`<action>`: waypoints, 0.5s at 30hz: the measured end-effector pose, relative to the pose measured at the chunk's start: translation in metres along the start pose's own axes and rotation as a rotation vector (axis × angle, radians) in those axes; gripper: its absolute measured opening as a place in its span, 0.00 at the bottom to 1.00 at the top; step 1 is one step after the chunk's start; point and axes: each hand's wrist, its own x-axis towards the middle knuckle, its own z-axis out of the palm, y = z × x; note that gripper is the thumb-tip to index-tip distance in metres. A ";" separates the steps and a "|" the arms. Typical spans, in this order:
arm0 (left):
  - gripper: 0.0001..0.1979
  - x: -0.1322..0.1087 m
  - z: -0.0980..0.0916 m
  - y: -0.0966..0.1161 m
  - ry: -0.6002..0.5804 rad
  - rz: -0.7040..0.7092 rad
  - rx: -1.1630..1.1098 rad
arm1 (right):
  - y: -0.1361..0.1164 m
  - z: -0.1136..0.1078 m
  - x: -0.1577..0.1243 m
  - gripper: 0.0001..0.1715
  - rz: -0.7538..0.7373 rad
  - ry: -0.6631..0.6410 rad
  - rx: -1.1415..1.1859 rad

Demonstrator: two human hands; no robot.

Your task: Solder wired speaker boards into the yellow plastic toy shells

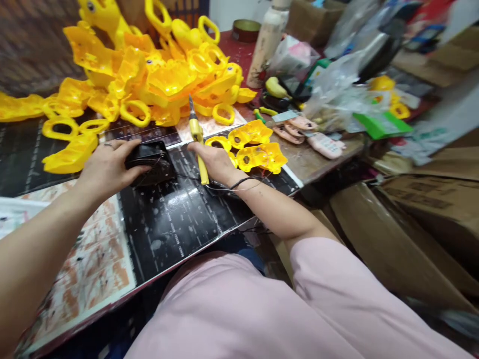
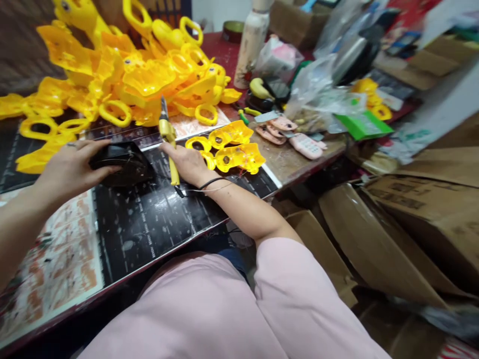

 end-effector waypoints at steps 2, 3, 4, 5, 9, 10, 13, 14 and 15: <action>0.32 0.003 0.000 0.014 0.039 -0.043 0.028 | 0.008 -0.014 -0.018 0.24 -0.017 0.103 0.006; 0.32 0.005 -0.001 0.021 0.053 -0.059 0.042 | 0.015 -0.020 -0.030 0.24 -0.040 0.175 0.021; 0.32 0.008 -0.002 0.029 0.060 -0.072 0.056 | 0.022 -0.027 -0.042 0.23 -0.068 0.261 0.042; 0.32 0.010 -0.003 0.035 0.061 -0.079 0.072 | 0.031 -0.035 -0.056 0.21 -0.099 0.350 0.060; 0.35 0.017 -0.008 0.047 0.014 -0.081 0.111 | 0.069 -0.072 -0.111 0.17 -0.128 0.635 -0.004; 0.37 0.018 -0.008 0.046 0.013 -0.064 0.105 | 0.078 -0.081 -0.122 0.16 -0.111 0.687 -0.042; 0.38 0.017 -0.002 0.036 0.113 0.046 0.002 | 0.108 -0.104 -0.148 0.15 -0.030 0.792 -0.167; 0.37 0.016 0.002 0.031 0.174 0.087 -0.054 | 0.118 -0.110 -0.153 0.15 0.005 0.806 -0.211; 0.36 0.014 0.006 0.025 0.227 0.137 -0.100 | 0.128 -0.115 -0.157 0.15 0.053 0.808 -0.260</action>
